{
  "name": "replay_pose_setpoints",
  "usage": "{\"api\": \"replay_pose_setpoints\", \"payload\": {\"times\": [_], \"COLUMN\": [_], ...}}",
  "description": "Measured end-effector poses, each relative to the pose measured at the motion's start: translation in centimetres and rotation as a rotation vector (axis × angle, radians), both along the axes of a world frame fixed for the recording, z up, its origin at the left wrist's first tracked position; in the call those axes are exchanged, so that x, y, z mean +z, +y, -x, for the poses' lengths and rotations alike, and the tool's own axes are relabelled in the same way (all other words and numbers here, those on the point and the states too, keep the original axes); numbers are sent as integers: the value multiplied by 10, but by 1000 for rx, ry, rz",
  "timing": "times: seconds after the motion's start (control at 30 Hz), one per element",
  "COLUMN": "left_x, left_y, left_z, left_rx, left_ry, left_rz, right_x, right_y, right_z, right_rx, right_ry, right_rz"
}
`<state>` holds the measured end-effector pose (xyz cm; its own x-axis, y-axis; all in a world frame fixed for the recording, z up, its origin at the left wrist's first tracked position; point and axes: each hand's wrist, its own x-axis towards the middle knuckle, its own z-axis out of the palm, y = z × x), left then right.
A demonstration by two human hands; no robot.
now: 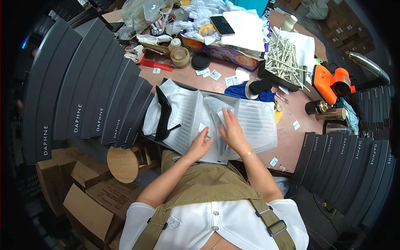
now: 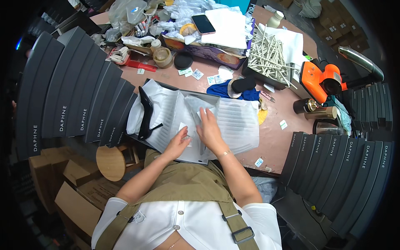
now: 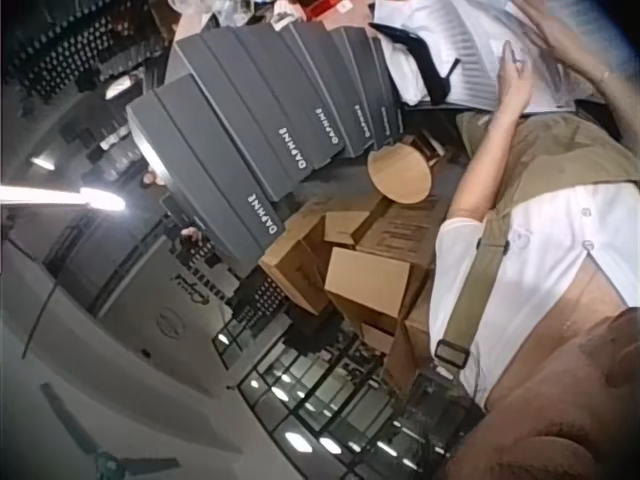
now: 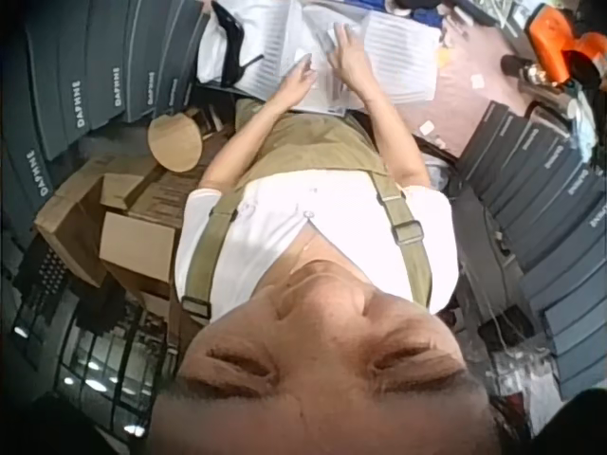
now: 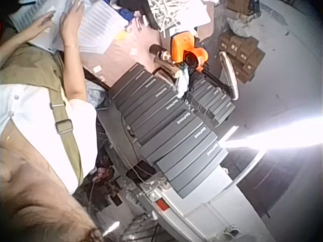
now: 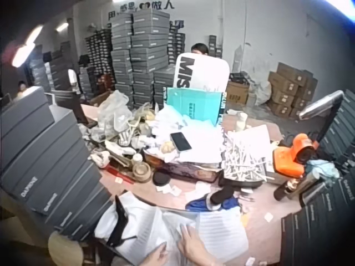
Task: Inspecting black high-heel shoes, wiping them with a cloth, and packing them into boxes with tissue paper.
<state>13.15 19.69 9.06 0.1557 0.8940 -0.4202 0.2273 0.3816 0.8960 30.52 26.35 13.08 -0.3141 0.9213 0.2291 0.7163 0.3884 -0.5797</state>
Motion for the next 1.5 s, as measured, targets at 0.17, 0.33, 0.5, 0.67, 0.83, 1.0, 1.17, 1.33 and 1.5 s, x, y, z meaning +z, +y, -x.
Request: {"api": "replay_pose_setpoints", "payload": {"times": [0.17,0.33,0.5,0.67,0.83,1.0,1.17,1.33,1.5], "left_x": [6,66,70,61,62,50,53,101,108], "left_y": [-7,-6,9,5,-4,-2,-20,-16,-53], "left_z": [-21,-22,-26,-5,0,19,60,72,93], "left_rx": [361,427,466,331,402,425,297,-241,-225], "left_ry": [-302,-773,-752,-737,-858,-782,-623,-182,-206], "left_rz": [108,438,130,124,175,178,20,228,208], "right_x": [-33,42,66,67,37,79,82,104,92], "right_y": [46,33,10,-2,-22,-60,-14,35,7], "right_z": [20,16,20,-1,-9,-3,-56,-51,-63], "right_rx": [60,21,-114,-97,-185,712,604,569,498], "right_ry": [-343,284,610,843,734,173,322,589,644], "right_rz": [307,18,162,626,281,266,805,783,869]}}
